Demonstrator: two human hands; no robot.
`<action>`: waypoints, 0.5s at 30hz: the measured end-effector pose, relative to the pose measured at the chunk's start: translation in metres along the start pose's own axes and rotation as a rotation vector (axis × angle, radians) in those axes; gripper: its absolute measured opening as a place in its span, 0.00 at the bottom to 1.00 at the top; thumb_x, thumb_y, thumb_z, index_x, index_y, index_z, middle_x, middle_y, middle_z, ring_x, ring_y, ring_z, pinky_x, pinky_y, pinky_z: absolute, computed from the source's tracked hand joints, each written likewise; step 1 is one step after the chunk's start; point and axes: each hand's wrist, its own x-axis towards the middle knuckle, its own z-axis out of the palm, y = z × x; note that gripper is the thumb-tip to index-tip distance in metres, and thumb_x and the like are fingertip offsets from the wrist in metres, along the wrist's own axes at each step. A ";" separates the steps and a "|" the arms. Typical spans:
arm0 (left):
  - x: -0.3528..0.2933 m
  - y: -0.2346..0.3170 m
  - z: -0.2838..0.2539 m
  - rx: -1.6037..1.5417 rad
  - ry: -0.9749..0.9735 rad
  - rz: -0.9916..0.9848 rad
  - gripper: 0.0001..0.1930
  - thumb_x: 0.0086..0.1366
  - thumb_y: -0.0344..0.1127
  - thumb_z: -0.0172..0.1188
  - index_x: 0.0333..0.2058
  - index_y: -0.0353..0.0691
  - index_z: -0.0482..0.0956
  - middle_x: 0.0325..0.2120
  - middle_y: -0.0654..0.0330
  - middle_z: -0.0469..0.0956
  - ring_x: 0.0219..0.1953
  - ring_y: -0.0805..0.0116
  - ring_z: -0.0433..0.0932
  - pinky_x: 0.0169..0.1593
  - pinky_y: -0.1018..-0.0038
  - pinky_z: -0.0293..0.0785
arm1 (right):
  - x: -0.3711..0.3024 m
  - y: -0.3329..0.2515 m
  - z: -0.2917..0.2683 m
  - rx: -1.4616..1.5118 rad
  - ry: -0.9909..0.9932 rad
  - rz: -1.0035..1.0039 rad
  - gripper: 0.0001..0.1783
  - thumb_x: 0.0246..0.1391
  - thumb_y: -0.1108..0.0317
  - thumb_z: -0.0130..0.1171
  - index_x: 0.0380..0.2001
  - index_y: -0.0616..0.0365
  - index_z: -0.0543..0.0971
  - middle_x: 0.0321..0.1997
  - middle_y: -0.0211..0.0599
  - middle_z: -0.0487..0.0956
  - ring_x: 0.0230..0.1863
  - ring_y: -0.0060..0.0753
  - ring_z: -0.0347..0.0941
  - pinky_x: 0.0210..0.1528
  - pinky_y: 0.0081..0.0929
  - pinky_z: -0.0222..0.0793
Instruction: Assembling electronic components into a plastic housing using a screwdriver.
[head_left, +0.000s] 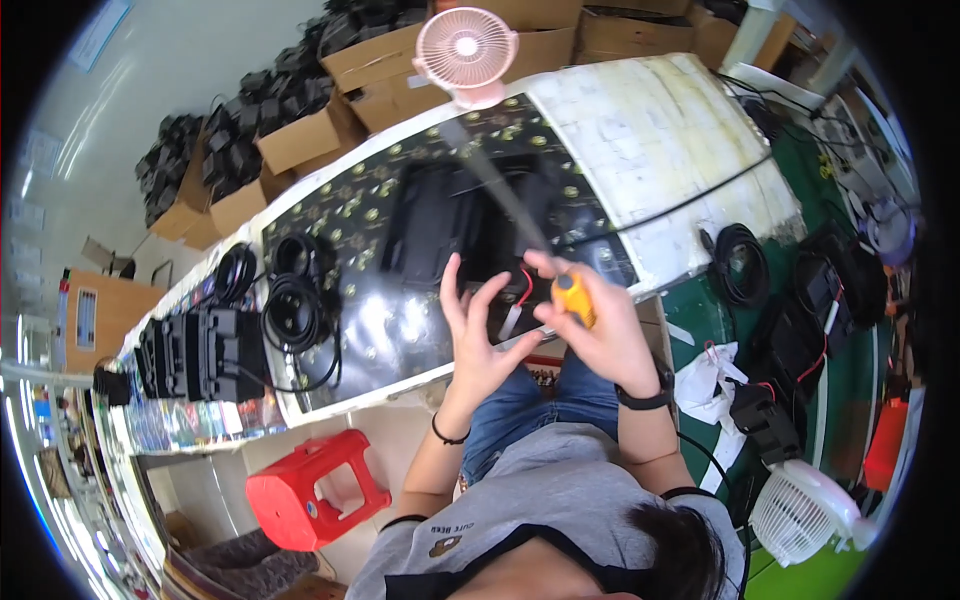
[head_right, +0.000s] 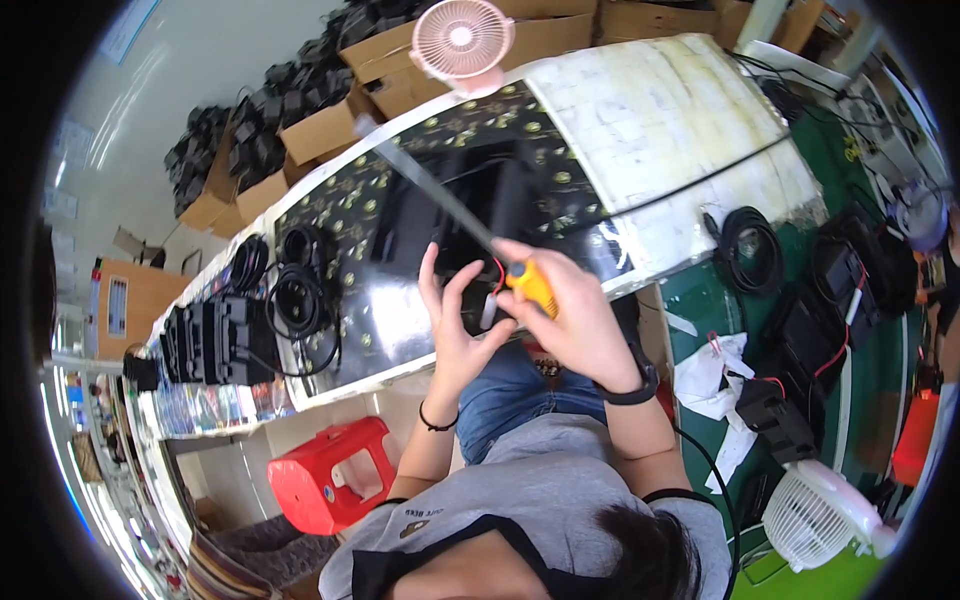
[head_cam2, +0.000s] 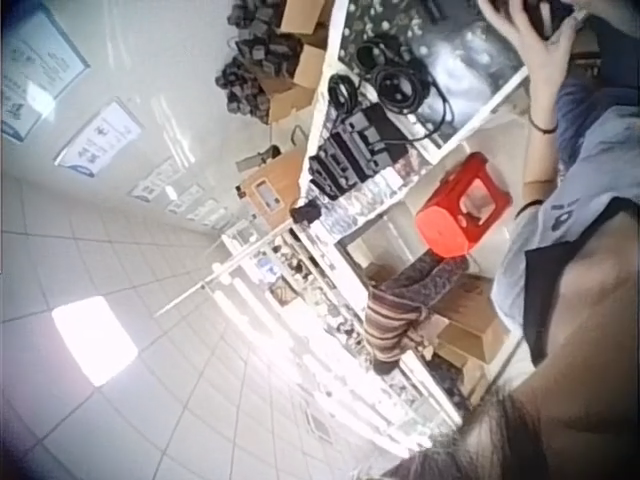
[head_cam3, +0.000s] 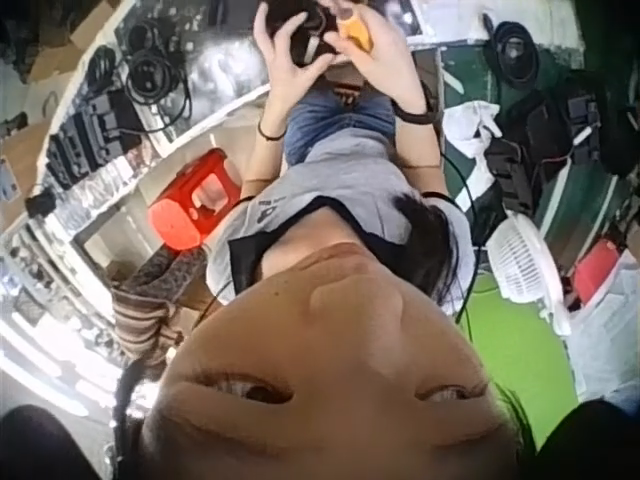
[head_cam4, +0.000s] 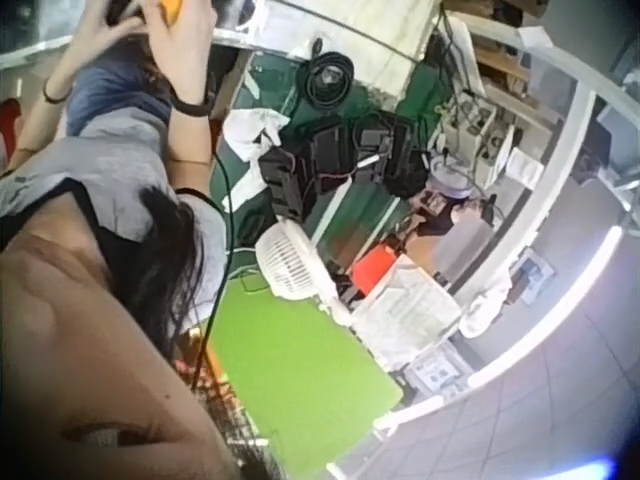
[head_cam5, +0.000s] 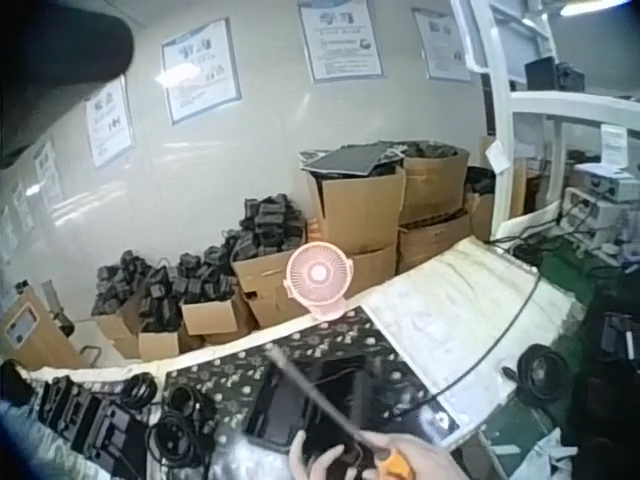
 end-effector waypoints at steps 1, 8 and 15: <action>0.001 0.005 0.000 0.042 -0.024 -0.028 0.39 0.47 0.38 0.77 0.59 0.46 0.71 0.69 0.46 0.46 0.66 0.43 0.54 0.65 0.53 0.58 | 0.002 0.004 -0.009 0.090 0.050 0.077 0.24 0.53 0.71 0.66 0.54 0.60 0.76 0.52 0.44 0.80 0.43 0.42 0.78 0.49 0.32 0.73; 0.007 -0.001 0.013 0.028 0.131 -0.083 0.25 0.50 0.33 0.75 0.44 0.40 0.71 0.64 0.49 0.58 0.63 0.47 0.58 0.63 0.57 0.56 | 0.074 0.136 -0.140 -0.591 0.868 0.120 0.16 0.56 0.64 0.64 0.43 0.63 0.76 0.42 0.52 0.79 0.51 0.54 0.75 0.51 0.41 0.71; -0.015 -0.009 0.006 -0.262 0.120 -0.128 0.22 0.44 0.26 0.74 0.33 0.40 0.68 0.60 0.54 0.59 0.44 0.70 0.69 0.42 0.77 0.68 | 0.117 0.226 -0.206 -0.819 0.858 0.458 0.23 0.39 0.61 0.72 0.38 0.59 0.77 0.58 0.65 0.68 0.50 0.63 0.75 0.51 0.46 0.73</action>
